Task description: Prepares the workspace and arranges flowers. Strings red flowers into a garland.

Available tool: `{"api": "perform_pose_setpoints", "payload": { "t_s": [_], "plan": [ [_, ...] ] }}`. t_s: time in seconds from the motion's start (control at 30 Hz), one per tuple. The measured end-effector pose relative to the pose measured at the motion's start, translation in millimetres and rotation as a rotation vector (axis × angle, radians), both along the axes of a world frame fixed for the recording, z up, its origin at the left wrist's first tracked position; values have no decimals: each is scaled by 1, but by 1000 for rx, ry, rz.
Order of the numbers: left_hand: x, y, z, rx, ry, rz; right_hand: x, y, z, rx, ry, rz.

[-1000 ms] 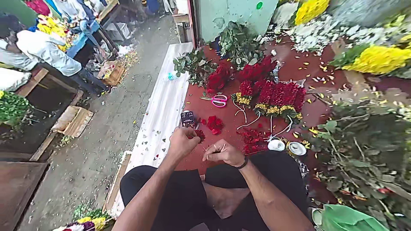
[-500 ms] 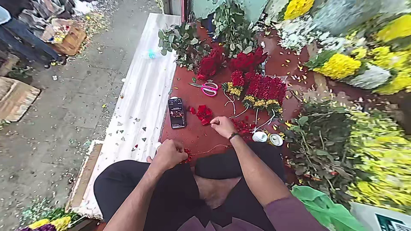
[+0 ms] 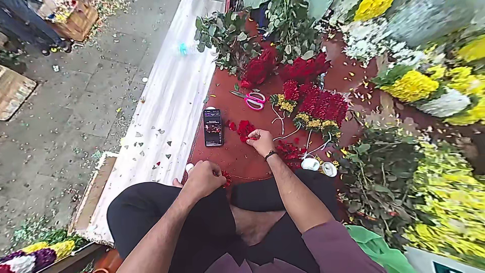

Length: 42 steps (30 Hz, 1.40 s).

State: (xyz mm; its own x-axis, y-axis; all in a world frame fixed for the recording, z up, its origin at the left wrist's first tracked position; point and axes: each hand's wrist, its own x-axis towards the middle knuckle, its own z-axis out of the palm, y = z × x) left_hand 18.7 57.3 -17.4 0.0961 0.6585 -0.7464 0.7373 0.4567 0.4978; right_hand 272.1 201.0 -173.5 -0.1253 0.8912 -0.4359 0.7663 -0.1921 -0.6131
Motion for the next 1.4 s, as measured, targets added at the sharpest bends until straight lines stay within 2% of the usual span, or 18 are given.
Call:
{"api": "perform_pose_setpoints", "payload": {
  "t_s": [0.13, 0.23, 0.3, 0.4, 0.53, 0.73, 0.9, 1.03, 1.1, 1.2, 1.4],
  "plan": [
    [-2, -5, -3, -5, -64, 64, 9, -2, 16, 29, 268, -159],
    [-5, -8, -5, -26, -85, 147, 10, -15, 49, 45, 384, -173],
    [-7, -9, -4, -30, -111, 201, 11, -37, 79, 42, 457, -108],
    [-8, -7, -3, -30, -171, 284, 10, -62, 104, 31, 630, -6],
    [-4, -5, -2, -48, -326, 436, 2, -87, 120, 36, 903, 68],
    [5, -5, -1, -53, -678, 661, -22, -100, 125, -9, 1172, 181],
    [13, -6, -6, -25, -791, 715, -28, -106, 115, -58, 1182, 173],
    [15, -7, -7, 31, -747, 746, -24, -104, 117, -126, 1165, 33],
    [16, -7, -7, 68, -706, 764, -23, -102, 123, -200, 1067, 2],
    [17, -8, -8, 112, -670, 770, -27, -108, 131, -281, 915, -14],
    [19, -10, -10, 131, -585, 667, -31, -113, 122, -244, 848, 37]
  ]
}}
